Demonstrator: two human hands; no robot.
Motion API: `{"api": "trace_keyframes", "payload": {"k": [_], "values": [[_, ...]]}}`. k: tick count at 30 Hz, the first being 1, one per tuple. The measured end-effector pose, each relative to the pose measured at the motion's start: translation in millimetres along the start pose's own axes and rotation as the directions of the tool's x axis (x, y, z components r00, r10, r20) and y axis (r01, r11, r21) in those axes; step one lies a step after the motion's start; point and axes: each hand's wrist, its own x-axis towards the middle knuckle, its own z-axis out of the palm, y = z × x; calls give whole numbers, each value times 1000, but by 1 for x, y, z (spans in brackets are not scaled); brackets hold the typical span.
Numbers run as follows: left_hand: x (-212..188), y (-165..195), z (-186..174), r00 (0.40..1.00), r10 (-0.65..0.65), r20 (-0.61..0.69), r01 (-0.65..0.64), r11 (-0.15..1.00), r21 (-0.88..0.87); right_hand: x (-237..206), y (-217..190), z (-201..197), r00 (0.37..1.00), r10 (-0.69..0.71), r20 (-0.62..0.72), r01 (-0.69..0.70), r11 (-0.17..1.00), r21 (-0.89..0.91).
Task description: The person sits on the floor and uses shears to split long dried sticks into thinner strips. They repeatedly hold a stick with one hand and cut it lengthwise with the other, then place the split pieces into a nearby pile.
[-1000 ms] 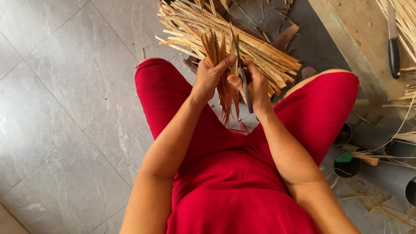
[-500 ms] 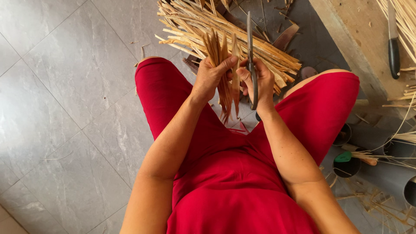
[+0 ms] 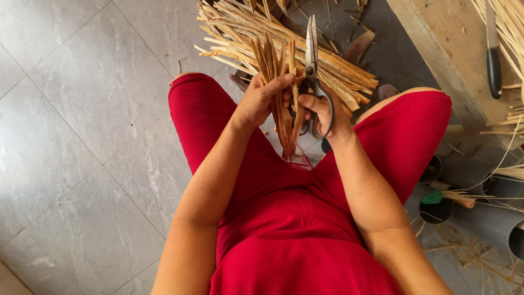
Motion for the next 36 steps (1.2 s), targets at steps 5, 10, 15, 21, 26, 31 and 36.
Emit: {"api": "trace_keyframes", "payload": {"k": [5, 10, 15, 21, 26, 31, 36], "values": [[8, -12, -7, 978, 120, -172, -110, 992, 66, 0, 14, 0, 973, -213, -87, 178, 937, -299], [11, -13, -11, 962, 163, -221, -138, 983, 121, 2, 15, -2, 990, -127, -67, 87, 904, -419], [10, -14, -11, 965, 133, -226, -100, 983, 151, 1, 18, 1, 982, -178, -56, 113, 806, -581], [11, -14, -10, 970, 118, -211, -84, 983, 165, 4, 24, -6, 976, -202, -85, 114, 797, -594], [11, -14, -8, 970, 119, -211, -88, 985, 148, 6, 28, -3, 959, -265, -99, 170, 820, -546], [11, -15, -7, 974, 108, -201, -75, 984, 164, 5, 27, -3, 959, -268, -94, 174, 816, -551], [9, -18, -7, 978, 76, -193, -44, 985, 167, 4, 25, -5, 957, -278, -81, 189, 811, -553]]}}
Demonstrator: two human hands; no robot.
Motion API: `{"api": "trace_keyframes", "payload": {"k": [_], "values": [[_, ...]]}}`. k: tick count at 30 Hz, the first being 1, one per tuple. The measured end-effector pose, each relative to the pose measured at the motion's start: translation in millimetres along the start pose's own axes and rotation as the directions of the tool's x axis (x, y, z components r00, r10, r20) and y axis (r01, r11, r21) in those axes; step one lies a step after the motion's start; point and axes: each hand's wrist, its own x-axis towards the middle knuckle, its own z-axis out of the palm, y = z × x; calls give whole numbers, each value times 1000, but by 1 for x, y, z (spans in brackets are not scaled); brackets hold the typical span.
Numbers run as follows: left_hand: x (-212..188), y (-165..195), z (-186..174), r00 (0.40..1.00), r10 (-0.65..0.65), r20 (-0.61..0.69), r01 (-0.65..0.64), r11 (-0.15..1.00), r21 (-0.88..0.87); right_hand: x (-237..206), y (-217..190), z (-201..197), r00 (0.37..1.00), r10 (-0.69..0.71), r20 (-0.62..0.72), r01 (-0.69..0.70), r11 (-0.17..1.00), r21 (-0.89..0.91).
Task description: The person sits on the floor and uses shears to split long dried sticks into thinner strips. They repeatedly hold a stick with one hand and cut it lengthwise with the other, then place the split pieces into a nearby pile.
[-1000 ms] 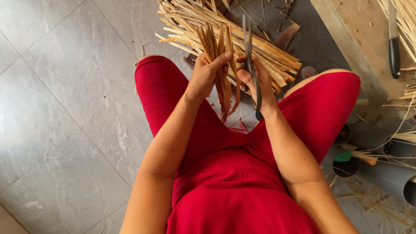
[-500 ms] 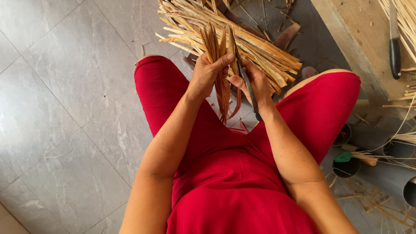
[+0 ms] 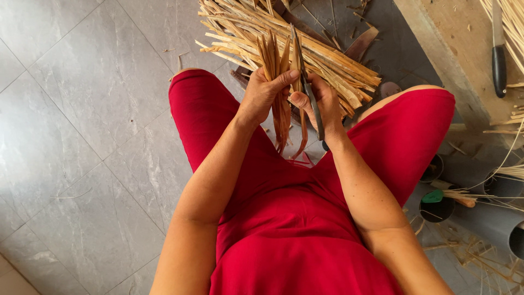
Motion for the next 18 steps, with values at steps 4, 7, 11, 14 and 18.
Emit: {"api": "trace_keyframes", "payload": {"k": [4, 7, 11, 14, 18], "values": [[-1, 0, 0, 1000, 6, 10, -6, 1000, -7, -1, -3, 3, 998, 13, -57, -11, 999, 39], [-1, -2, 1, 1000, -9, 15, 9, 999, 39, -1, -4, 3, 986, 136, -98, -130, 990, 57], [0, -2, -1, 998, 57, -21, -54, 991, 120, 5, 3, -7, 984, 157, -87, -157, 988, 9], [1, 5, -14, 974, 222, -47, -209, 958, 195, 15, 18, -22, 988, 79, -135, -46, 972, 231], [0, 15, -29, 952, 289, -105, -281, 956, 84, 29, 38, -72, 905, 172, -389, -154, 985, 75]]}}
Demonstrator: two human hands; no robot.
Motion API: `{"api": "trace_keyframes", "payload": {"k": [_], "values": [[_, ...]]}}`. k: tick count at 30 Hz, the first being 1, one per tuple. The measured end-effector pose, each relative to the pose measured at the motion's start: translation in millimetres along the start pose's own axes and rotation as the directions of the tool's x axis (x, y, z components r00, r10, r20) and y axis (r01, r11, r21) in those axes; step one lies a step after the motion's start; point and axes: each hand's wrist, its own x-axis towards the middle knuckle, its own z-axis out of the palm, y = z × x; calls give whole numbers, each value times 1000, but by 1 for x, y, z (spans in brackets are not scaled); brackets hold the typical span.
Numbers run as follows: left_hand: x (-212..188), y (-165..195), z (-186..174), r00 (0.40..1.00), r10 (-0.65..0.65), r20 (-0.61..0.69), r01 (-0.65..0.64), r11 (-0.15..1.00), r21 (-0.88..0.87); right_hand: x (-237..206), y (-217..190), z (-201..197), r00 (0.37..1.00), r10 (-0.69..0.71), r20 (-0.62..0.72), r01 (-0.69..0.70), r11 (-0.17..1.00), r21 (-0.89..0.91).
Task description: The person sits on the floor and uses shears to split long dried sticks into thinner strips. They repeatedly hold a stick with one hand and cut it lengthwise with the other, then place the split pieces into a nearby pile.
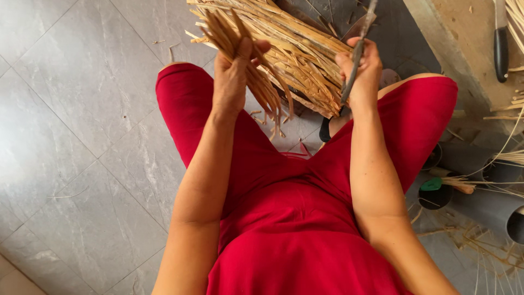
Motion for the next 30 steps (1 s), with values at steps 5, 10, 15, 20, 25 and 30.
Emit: {"api": "trace_keyframes", "payload": {"k": [5, 10, 15, 20, 25, 30], "values": [[-1, 8, -9, 995, 48, -85, -54, 996, -73, 17, 32, 3, 988, -115, -105, 64, 915, -399], [-1, 7, -9, 992, 39, -117, -48, 997, -68, 7, 40, 24, 983, -105, -151, -26, 733, -679], [-2, 8, -6, 994, 11, -110, -12, 1000, -3, 2, 26, 33, 984, -97, -147, -55, 621, -782], [-3, 10, -6, 996, 12, -92, -10, 1000, 21, 0, 17, 34, 980, -161, -121, 12, 646, -764], [-3, 8, -6, 997, -19, -77, 26, 995, 93, 2, 9, 31, 973, -215, -81, 97, 704, -703], [-6, 3, -2, 997, -50, -55, 57, 990, 131, 4, 6, 25, 960, -276, -33, 168, 670, -723]]}}
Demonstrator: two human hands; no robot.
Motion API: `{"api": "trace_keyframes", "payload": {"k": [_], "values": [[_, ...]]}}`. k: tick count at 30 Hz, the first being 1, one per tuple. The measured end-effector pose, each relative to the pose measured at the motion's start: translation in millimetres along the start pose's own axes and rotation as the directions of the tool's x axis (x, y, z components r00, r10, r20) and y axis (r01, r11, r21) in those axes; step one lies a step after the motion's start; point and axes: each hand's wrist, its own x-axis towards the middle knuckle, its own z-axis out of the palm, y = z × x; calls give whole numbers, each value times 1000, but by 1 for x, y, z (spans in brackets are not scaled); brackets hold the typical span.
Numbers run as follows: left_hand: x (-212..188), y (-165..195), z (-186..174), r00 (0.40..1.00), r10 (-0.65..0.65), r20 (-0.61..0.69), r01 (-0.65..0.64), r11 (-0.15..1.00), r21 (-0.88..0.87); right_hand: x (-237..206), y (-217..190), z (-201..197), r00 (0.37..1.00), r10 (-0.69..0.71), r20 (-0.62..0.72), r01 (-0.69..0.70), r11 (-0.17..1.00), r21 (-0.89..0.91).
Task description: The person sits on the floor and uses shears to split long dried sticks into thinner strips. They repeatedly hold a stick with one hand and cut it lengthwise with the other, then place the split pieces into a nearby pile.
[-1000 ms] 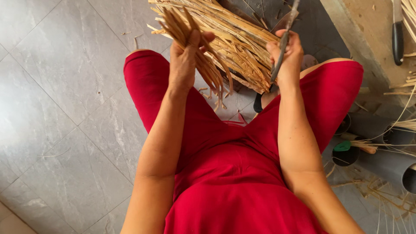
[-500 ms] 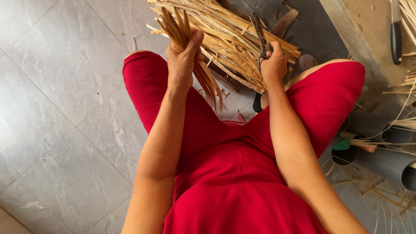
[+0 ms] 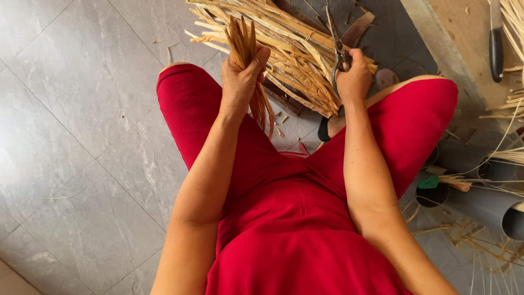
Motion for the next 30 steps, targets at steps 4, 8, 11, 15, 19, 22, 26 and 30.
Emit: {"api": "trace_keyframes", "payload": {"k": [4, 8, 11, 15, 19, 22, 26, 30], "values": [[-1, -7, 8, 999, -47, -7, 47, 999, -24, -3, 5, -3, 1000, -14, 22, 14, 1000, 16], [1, -11, 13, 997, -71, -33, 74, 994, 81, -7, 7, -9, 1000, 6, 26, -8, 999, 42], [-7, -5, 21, 998, -39, -39, 49, 959, 279, -7, 1, -24, 998, -34, 46, 28, 993, 116], [-31, 19, 47, 940, 243, 238, -334, 791, 513, -20, -20, -59, 976, -56, 212, -24, 935, 354], [-47, 53, 75, 824, 258, 504, -514, 713, 476, -30, -49, -96, 870, -10, 493, -343, 706, 620], [-48, 77, 84, 819, 206, 536, -501, 713, 491, -24, -67, -125, 813, 3, 582, -500, 517, 695], [-44, 107, 88, 832, 227, 507, -491, 725, 482, -9, -87, -155, 823, -29, 568, -510, 404, 759], [-41, 131, 92, 942, 32, 335, -205, 843, 497, 6, -102, -174, 862, -62, 503, -472, 266, 841]]}}
